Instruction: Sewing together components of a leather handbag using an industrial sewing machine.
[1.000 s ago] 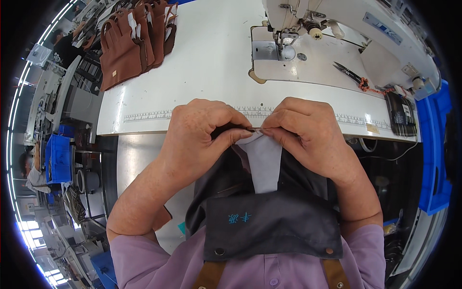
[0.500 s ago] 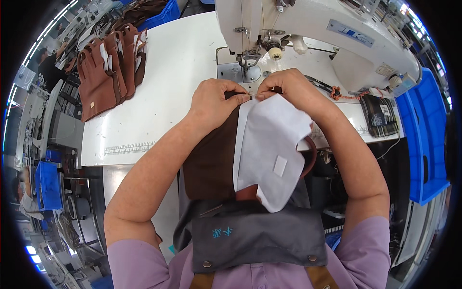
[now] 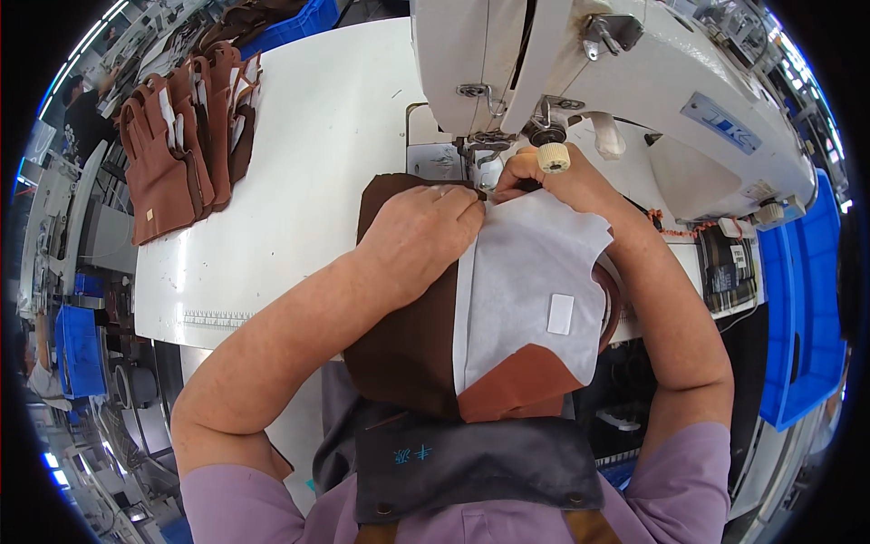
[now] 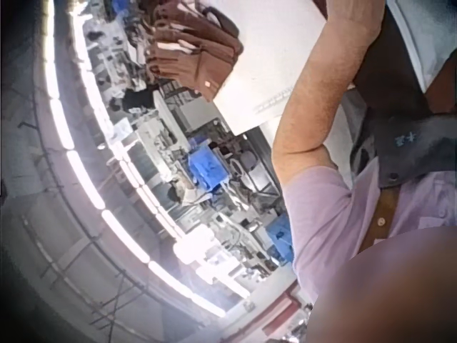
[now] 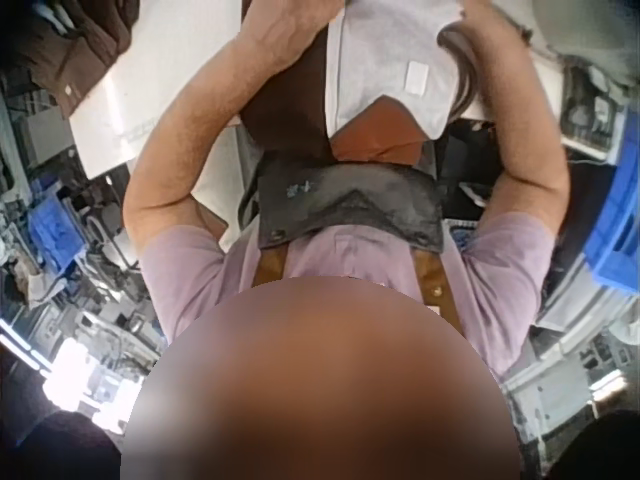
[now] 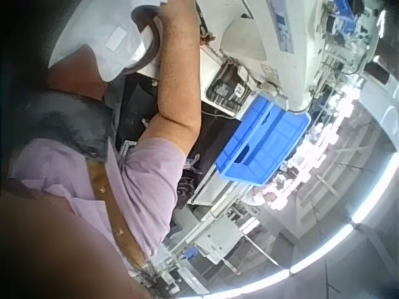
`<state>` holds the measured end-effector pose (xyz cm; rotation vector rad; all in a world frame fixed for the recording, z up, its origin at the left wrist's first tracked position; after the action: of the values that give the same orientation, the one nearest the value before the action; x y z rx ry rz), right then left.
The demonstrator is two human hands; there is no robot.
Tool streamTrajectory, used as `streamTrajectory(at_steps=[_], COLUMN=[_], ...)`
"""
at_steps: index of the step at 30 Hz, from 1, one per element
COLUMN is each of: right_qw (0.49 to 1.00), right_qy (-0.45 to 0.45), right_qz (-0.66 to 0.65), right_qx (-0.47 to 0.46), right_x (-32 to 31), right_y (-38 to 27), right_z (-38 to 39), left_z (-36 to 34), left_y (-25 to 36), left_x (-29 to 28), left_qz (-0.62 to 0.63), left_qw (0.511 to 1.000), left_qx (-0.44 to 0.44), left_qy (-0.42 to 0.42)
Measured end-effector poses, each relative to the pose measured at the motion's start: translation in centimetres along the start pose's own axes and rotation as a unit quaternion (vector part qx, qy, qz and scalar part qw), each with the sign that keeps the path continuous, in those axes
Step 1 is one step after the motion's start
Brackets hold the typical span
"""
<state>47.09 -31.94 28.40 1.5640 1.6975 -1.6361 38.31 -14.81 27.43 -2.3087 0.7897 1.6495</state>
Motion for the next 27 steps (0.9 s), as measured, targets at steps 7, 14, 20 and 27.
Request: streamTrajectory(at_steps=[7, 14, 20, 27], right_qw=[0.996, 0.988, 0.99, 0.99], right_qy=[0.027, 0.081, 0.094, 0.099], right_qz=[-0.013, -0.123, -0.087, -0.102], right_qx=[0.089, 0.04, 0.054, 0.023], right_x=[0.4, 0.2, -0.1, 0.0], right_y=[1.8, 1.9, 1.8, 1.9], right_z=[0.7, 0.4, 0.5, 0.4], left_z=[1.1, 0.4, 0.2, 0.1], left_y=[0.6, 0.2, 0.0, 0.2], left_x=[-0.2, 0.2, 0.4, 0.3], left_qz=[0.057, 0.075, 0.092, 0.086], left_qw=[0.994, 0.991, 0.988, 0.988], left_qx=[-0.093, -0.107, -0.124, -0.128], left_qy=[-0.022, -0.012, -0.011, -0.004])
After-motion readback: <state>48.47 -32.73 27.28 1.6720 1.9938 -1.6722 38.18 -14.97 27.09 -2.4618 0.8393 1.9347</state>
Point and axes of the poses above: each hand's wrist, its own z-axis away from the middle knuckle, its own x-axis out of the palm, y = z × x, the point moved 4 cm from there along -z, towards the middle knuckle, and after that the axes turned 14 degrees about -x, right-handed, at the moved point
